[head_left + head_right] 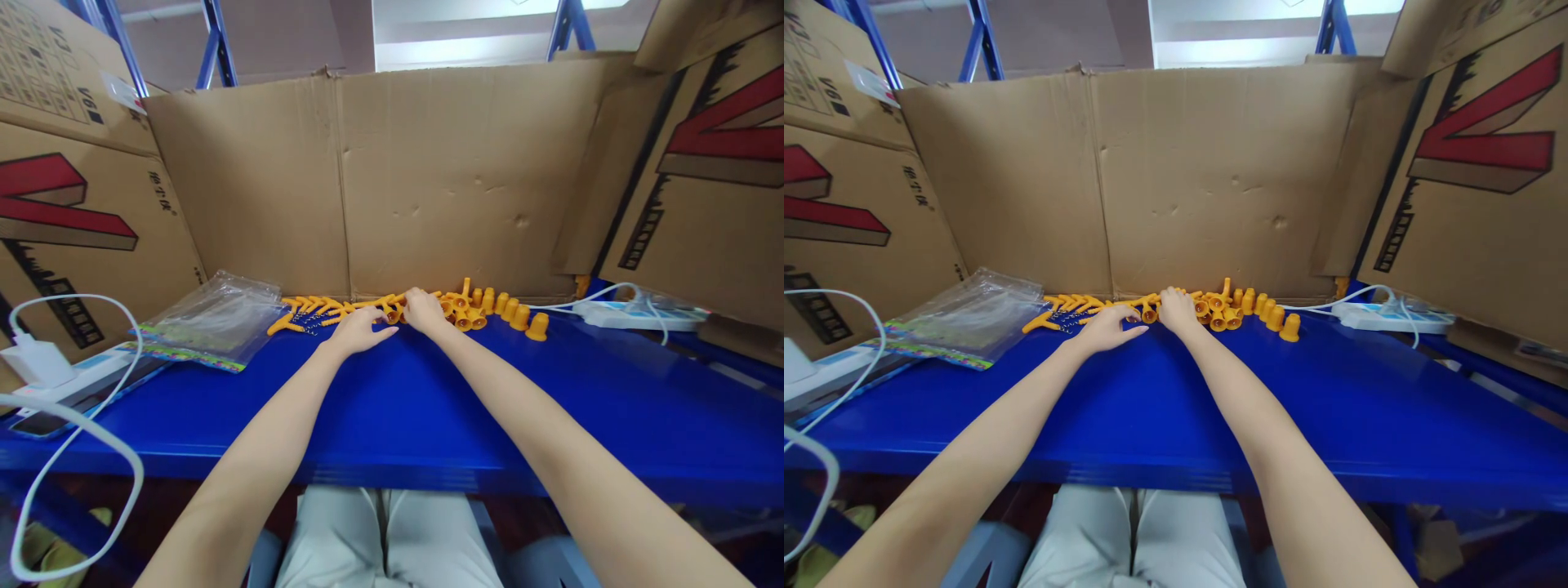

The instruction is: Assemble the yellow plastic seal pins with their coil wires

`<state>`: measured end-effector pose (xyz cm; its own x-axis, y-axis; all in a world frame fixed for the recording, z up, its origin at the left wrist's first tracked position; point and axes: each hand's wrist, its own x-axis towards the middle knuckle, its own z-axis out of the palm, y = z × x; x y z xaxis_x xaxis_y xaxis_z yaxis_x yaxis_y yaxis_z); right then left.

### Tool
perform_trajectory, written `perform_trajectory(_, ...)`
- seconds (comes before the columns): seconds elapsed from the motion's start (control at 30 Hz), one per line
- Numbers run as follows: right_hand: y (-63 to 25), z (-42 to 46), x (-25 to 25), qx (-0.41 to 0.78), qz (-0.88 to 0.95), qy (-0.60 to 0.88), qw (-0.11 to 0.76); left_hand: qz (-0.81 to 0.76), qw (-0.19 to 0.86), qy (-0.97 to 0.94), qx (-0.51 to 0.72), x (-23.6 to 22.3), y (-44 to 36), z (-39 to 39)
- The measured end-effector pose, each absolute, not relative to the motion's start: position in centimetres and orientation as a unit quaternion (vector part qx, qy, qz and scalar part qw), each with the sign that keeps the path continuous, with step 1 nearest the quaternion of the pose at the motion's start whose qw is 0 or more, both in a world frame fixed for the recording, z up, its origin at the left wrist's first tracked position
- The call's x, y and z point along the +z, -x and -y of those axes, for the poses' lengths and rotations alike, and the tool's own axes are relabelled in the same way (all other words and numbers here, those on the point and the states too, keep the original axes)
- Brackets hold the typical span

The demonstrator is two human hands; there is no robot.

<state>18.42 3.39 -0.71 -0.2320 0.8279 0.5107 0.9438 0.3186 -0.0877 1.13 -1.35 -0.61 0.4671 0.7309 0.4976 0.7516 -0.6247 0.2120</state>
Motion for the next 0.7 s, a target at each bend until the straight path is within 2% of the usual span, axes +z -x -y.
perform_trajectory(0.1,-18.3,-3.4,-1.4,-0.146,0.784,0.578,0.171,0.427,0.018,0.859,-0.281,-0.7,-1.1,1.2)
perform_trajectory(0.3,-18.3,-3.5,-0.7,-0.129,0.789,0.587,0.128,0.438,0.006,0.862,-0.257,-0.6,-1.1,1.1)
perform_trajectory(0.7,-18.2,-3.8,-0.8,-0.17,0.805,0.557,0.117,0.452,0.002,0.861,-0.233,-1.0,-1.1,1.0)
